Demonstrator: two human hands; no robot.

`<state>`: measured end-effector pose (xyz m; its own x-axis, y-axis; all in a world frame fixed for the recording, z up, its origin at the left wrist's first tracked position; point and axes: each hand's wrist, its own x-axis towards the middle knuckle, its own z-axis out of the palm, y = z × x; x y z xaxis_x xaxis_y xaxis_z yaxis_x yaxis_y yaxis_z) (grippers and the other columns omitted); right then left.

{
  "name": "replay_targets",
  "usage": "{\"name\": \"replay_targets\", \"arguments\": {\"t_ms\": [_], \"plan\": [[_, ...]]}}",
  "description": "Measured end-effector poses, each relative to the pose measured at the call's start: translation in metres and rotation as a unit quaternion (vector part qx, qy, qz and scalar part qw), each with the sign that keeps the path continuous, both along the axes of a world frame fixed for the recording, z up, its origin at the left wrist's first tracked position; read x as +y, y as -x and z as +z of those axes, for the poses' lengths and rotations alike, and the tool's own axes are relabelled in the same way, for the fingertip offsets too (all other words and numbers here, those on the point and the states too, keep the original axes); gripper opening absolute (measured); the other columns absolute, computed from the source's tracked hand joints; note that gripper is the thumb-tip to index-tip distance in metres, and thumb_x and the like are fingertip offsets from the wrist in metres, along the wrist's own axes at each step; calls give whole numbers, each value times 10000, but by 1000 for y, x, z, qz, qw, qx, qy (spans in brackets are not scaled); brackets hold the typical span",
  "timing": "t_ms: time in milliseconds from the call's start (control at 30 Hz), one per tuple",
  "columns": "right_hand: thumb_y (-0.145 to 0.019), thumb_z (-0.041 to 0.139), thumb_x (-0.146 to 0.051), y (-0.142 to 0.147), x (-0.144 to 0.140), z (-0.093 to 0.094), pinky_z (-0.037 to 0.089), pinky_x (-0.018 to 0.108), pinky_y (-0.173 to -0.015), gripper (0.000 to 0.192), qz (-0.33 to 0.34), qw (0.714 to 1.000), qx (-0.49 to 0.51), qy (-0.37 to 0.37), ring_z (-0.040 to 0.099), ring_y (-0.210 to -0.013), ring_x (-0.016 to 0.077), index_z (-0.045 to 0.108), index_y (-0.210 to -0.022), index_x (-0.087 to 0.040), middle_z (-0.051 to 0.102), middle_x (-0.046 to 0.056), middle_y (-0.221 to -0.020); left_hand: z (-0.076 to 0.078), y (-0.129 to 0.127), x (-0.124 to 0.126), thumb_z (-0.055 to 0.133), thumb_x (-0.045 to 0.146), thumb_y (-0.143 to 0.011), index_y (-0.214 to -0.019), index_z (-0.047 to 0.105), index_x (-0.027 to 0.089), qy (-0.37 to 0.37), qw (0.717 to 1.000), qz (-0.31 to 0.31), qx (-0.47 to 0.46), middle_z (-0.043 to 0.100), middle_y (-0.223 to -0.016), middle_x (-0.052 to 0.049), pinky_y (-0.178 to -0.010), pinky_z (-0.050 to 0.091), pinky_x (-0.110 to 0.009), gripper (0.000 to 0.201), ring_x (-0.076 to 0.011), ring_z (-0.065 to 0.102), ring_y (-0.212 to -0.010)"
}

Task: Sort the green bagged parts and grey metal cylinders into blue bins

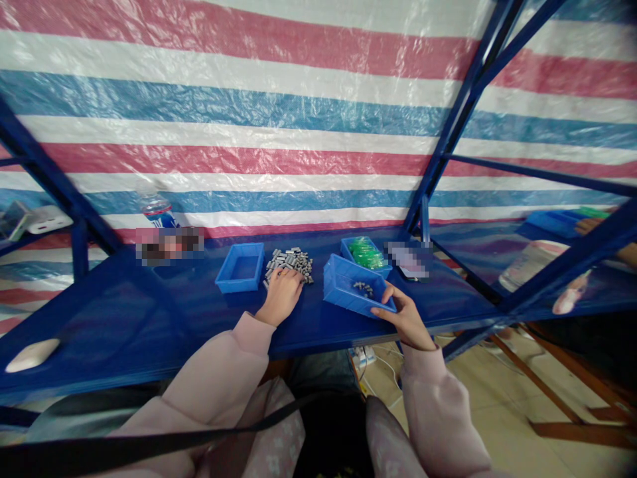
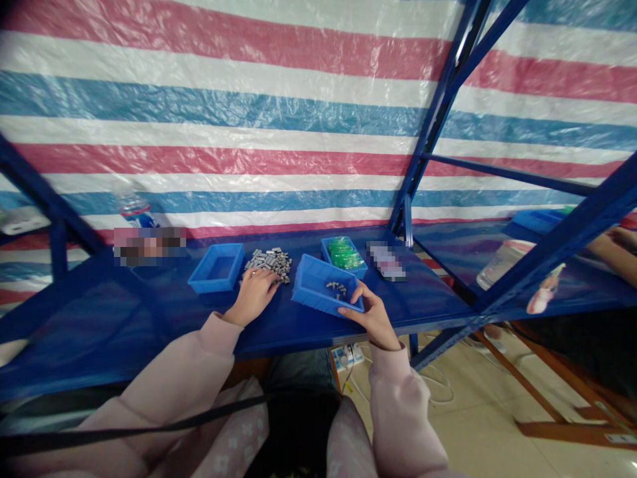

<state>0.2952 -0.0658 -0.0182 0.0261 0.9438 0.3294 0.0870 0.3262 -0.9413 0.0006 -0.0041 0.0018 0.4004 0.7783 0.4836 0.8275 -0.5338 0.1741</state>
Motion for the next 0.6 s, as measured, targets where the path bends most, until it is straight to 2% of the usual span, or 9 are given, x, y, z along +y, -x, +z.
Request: {"name": "replay_targets", "arguments": {"t_ms": [200,367,600], "plan": [[-604,869,-371,0,0,2,410,396,-996,437,19,999,-29,0,551,-1137,276,469,-691,-217,603,44,-1203,1,-1,0,554,162,-874,-856,669,186,-16,999,12,38,698,-892,-76,-882,374,-433,120,-265,610,-913],[-587,878,-379,1,0,5,348,425,-1072,425,32,998,-57,-2,496,-1246,292,499,-685,-214,565,67,-1300,2,0,-1,566,151,-860,-867,662,185,-5,999,18,29,693,-883,-75,-895,364,-448,102,-270,608,-904],[-553,882,-427,4,1,6,294,487,-1105,424,21,995,-96,2,427,-1325,329,531,-673,-221,592,100,-1272,1,1,-1,554,156,-877,-819,645,198,-14,1000,14,-5,696,-850,-67,-877,368,-432,116,-259,620,-879]]}}
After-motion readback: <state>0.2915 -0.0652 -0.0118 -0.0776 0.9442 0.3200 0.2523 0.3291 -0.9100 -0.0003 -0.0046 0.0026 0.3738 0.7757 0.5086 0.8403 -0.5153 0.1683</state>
